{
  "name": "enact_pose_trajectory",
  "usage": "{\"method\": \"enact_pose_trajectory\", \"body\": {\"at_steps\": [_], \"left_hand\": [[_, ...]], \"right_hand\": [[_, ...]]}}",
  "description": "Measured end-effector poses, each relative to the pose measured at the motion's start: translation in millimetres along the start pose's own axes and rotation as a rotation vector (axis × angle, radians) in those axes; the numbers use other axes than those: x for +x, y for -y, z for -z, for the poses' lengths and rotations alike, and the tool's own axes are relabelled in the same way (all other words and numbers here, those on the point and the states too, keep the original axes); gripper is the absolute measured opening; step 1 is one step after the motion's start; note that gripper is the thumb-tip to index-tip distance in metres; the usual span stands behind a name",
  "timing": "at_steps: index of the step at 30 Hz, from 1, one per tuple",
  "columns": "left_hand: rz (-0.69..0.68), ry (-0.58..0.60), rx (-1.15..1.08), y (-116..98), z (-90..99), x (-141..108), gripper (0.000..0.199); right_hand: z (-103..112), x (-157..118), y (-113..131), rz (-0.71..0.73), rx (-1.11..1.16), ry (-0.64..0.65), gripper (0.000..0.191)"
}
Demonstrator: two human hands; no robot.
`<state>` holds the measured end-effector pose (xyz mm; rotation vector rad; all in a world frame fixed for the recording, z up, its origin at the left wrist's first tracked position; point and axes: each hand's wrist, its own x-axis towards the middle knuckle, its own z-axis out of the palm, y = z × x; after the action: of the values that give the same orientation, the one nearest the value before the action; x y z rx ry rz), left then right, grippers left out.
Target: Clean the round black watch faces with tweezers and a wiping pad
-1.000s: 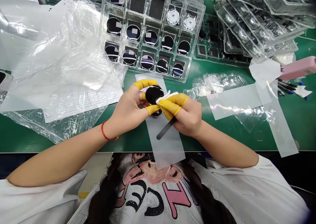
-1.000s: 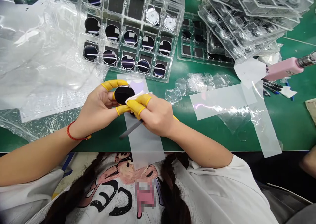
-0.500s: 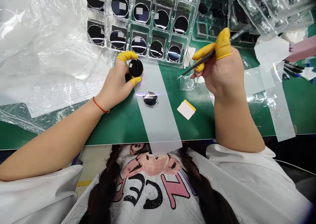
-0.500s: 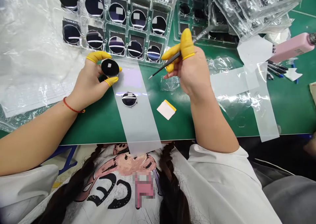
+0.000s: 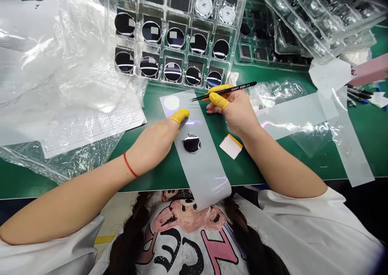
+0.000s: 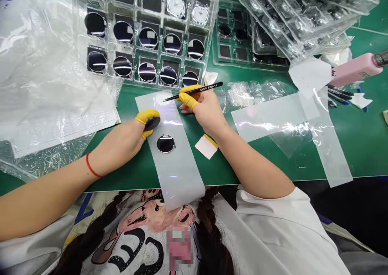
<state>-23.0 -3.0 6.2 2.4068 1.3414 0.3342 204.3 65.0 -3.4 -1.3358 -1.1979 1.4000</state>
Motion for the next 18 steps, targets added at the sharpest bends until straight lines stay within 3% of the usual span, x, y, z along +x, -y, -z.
{"method": "enact_pose_trajectory", "body": {"at_steps": [4,10,18], "left_hand": [[-0.063,0.03,0.015,-4.9,-3.7,-2.0,0.04],[-0.185,-0.023,-0.032,1.9,-8.8,1.4,0.038],[-0.154,0.138,-0.368,12.8,-3.3,12.9,0.042]], "right_hand": [[-15.2,2.9,0.4,-0.01,-0.014,0.016,0.032],[-22.6,6.8,1.5,-0.021,-0.096,0.012,0.021],[-22.7,5.3,1.3,-0.023,-0.088,-0.002,0.012]]}}
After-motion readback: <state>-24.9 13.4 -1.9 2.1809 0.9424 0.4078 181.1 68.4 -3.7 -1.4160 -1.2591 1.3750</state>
